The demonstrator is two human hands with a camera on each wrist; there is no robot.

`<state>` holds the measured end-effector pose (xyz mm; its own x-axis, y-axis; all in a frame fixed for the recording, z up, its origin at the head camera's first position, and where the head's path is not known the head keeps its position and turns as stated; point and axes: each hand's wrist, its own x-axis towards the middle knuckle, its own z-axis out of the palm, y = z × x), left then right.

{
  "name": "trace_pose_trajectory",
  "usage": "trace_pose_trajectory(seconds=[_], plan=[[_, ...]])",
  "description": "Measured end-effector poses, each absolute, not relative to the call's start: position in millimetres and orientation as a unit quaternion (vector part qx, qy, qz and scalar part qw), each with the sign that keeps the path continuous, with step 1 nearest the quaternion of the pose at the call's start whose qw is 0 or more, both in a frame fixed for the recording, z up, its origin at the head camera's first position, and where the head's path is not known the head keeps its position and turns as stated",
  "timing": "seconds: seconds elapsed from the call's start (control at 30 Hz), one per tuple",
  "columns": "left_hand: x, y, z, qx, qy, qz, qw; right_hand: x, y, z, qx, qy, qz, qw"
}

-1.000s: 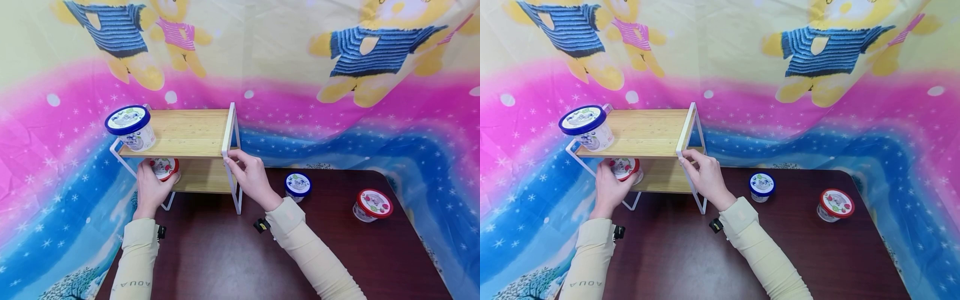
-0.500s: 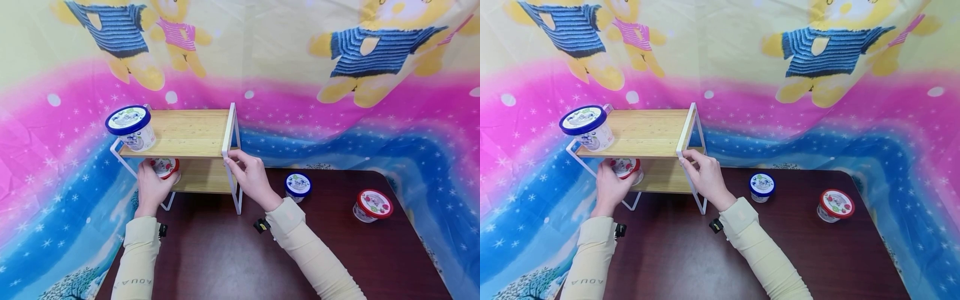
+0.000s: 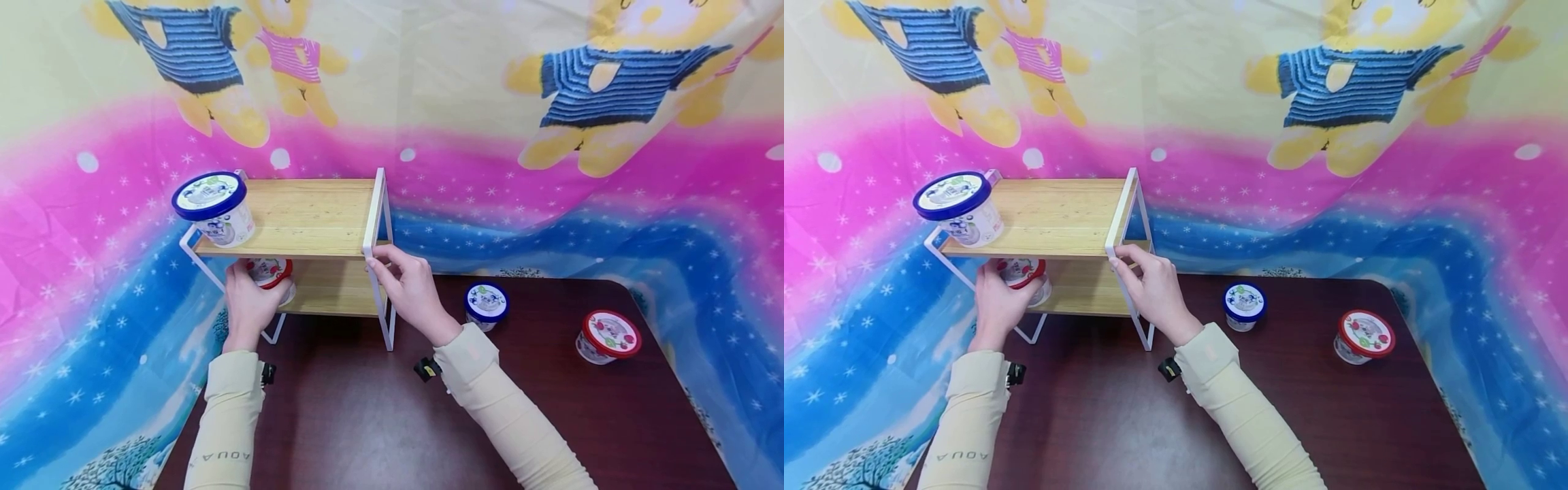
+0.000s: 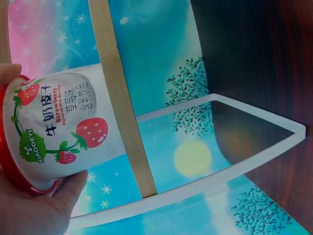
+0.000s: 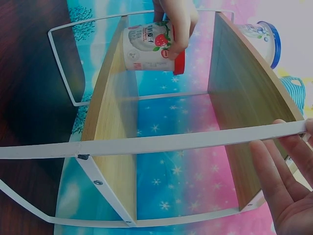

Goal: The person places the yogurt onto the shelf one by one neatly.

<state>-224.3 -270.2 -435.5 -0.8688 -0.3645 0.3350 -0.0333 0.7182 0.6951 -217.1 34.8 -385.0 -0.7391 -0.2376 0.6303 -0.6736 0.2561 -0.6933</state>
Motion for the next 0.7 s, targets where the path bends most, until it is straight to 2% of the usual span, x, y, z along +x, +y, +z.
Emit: trace_pose_trajectory(seconds=[0.7], plan=[[-226.9, -275.7, -432.2, 0.107, -0.901, -0.362, 0.213, -217.3, 34.4, -385.8, 0.3, -0.762, 0.535, 0.207]])
